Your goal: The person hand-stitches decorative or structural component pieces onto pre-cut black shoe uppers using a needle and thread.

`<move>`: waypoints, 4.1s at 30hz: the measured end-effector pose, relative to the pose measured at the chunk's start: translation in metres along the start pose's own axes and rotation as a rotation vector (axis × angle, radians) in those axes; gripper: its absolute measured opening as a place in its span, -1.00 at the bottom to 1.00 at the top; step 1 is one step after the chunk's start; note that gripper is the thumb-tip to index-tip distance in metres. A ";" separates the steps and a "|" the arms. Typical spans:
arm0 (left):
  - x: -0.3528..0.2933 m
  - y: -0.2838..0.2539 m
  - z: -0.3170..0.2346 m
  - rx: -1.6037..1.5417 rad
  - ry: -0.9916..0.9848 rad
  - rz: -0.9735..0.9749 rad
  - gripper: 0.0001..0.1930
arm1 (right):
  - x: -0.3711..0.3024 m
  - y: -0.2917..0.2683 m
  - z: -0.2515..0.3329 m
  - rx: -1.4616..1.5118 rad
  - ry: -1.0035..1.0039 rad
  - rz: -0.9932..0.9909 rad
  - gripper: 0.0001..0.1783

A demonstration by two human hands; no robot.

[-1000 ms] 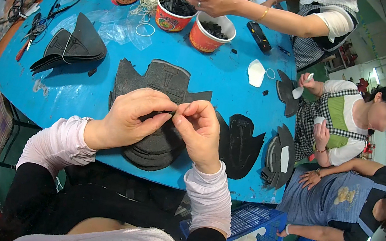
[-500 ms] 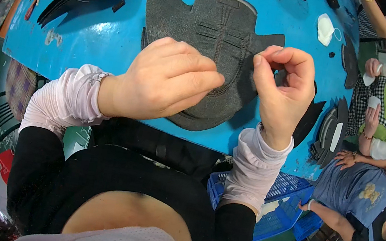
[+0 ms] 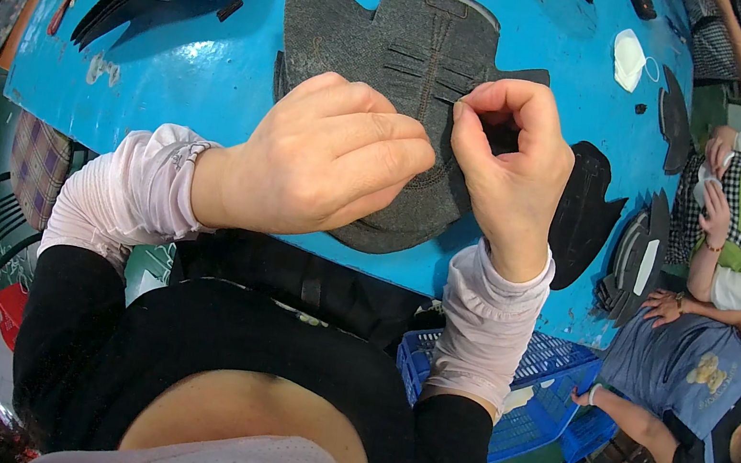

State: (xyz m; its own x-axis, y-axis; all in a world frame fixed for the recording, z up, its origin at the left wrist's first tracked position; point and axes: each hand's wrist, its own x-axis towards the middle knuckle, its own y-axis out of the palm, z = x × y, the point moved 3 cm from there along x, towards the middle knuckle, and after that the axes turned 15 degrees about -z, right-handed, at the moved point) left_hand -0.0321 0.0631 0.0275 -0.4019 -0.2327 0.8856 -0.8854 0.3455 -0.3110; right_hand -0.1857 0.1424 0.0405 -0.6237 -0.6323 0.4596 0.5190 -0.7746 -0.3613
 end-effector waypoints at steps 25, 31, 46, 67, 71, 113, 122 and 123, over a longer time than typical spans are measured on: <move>0.022 0.006 -0.002 0.124 -0.015 0.294 -0.81 | 0.001 0.000 0.007 -0.209 -0.414 0.069 -0.81; 0.024 0.006 -0.001 0.123 -0.017 0.273 -0.79 | -0.008 -0.001 0.011 -0.361 -0.531 0.031 -0.78; 0.024 -0.015 0.039 -0.888 -0.837 -0.285 -0.87 | 0.009 0.027 0.048 0.258 -0.170 0.015 -0.80; 0.018 -0.022 0.055 -0.803 -0.844 -0.296 -0.78 | 0.022 0.050 0.026 0.699 0.290 0.270 -0.83; 0.015 -0.029 0.050 -0.614 -0.731 -0.303 -0.78 | 0.020 0.056 0.029 0.674 0.280 0.280 -0.82; 0.041 -0.035 0.039 -0.021 -0.073 -0.258 -0.74 | 0.021 0.044 0.030 0.637 0.458 0.278 -0.75; 0.038 -0.049 0.057 0.174 -0.166 -0.103 -0.83 | 0.020 0.019 0.018 0.055 -0.073 -0.075 -0.75; 0.035 -0.048 0.052 0.185 -0.170 0.014 -0.84 | 0.016 0.021 0.017 0.055 -0.061 -0.071 -0.75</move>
State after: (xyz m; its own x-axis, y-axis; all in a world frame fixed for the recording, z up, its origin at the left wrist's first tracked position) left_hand -0.0160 -0.0087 0.0558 -0.4345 -0.3836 0.8149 -0.9007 0.1812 -0.3949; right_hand -0.1745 0.1162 0.0544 -0.6244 -0.5727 0.5312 0.5071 -0.8144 -0.2820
